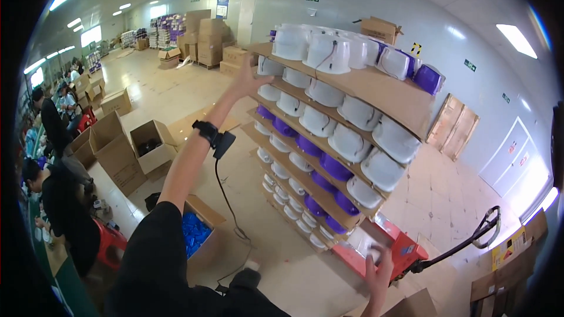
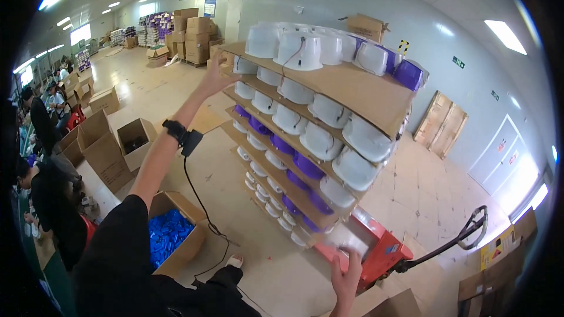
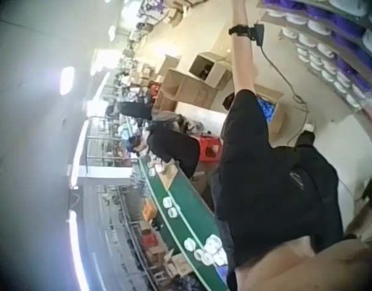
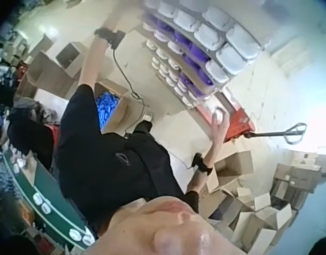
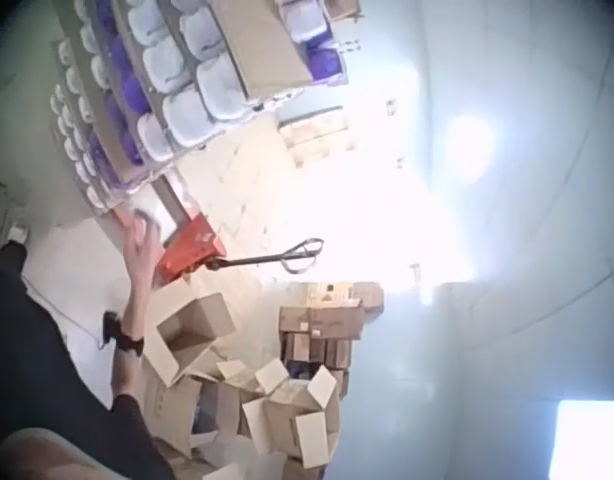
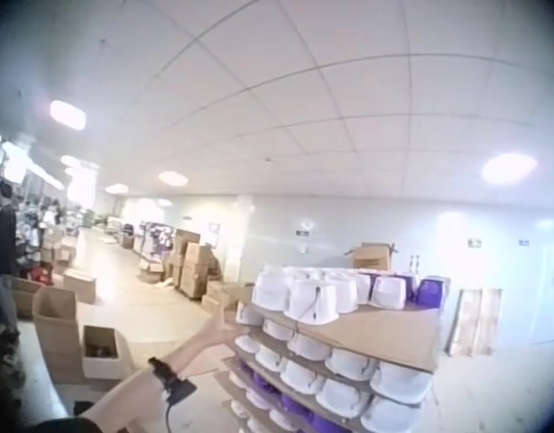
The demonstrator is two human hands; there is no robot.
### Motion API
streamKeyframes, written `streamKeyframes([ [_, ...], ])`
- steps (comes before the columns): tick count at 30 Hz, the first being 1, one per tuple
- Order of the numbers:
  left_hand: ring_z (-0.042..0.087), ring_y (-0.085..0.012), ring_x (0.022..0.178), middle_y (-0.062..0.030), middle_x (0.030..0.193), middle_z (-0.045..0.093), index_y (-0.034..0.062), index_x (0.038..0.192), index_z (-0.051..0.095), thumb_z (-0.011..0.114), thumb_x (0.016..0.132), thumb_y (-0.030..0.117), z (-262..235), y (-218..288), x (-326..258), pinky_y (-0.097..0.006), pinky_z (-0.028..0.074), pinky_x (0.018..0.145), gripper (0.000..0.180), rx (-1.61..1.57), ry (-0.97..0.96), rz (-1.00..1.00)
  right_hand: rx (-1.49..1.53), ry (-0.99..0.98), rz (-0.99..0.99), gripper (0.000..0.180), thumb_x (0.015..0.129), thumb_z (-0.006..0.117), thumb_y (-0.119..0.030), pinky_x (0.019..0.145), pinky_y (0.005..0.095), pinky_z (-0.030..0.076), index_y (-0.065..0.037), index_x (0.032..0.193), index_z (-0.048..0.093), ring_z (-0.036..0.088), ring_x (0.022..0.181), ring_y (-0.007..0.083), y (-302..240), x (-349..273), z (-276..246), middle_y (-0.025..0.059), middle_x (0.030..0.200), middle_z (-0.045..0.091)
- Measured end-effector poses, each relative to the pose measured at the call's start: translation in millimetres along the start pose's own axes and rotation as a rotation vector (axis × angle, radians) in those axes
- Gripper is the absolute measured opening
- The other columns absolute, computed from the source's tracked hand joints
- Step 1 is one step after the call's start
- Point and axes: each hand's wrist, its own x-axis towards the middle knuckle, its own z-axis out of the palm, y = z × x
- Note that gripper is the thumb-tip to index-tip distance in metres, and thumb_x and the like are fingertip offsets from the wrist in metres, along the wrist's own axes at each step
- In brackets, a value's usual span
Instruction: Assembling and stacking plastic ventilation fan housings on an assembly line.
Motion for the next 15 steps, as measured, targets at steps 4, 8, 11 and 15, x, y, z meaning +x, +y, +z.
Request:
streamKeyframes([
  [4,0.045,-0.0356,0.127,-0.0259,0.141,0.036,-0.0025,0.145,0.015,0.083,0.068,0.043,22,-30,67,-0.041,0.036,0.106,0.113,-0.171,-0.133,-0.041,0.020,0.150,-0.383,0.052,0.078,0.067,-0.007,0.098,0.0396,0.041,0.001,0.126,0.048,0.052,0.116,0.0329,-121,140,38,0.0191,0.126,0.053],
  [8,0.036,-0.0348,0.135,-0.0288,0.146,0.028,-0.0035,0.148,0.001,0.085,0.064,0.045,51,-41,115,-0.038,0.032,0.110,0.129,0.014,-0.241,0.024,0.038,0.230,-0.446,0.077,0.079,0.070,-0.010,0.100,0.0421,0.041,-0.004,0.143,0.028,0.047,0.123,0.0318,-181,271,79,0.0184,0.139,0.041],
  [11,0.034,-0.0348,0.136,-0.0304,0.147,0.025,-0.0033,0.148,-0.008,0.086,0.063,0.043,66,-59,129,-0.037,0.032,0.110,0.135,-0.135,-0.220,-0.103,0.056,0.248,-0.284,0.091,0.074,0.075,-0.018,0.104,0.0408,0.040,-0.002,0.146,0.021,0.042,0.129,0.0350,-211,341,102,0.0211,0.144,0.034],
  [15,0.035,-0.0341,0.134,-0.0286,0.147,0.026,-0.0059,0.146,-0.009,0.088,0.062,0.041,71,-73,141,-0.038,0.032,0.110,0.137,-0.250,-0.254,0.000,-0.140,0.292,-0.254,0.104,0.072,0.078,-0.023,0.104,0.0419,0.040,-0.002,0.148,0.011,0.039,0.131,0.0375,-225,412,130,0.0250,0.146,0.030],
])
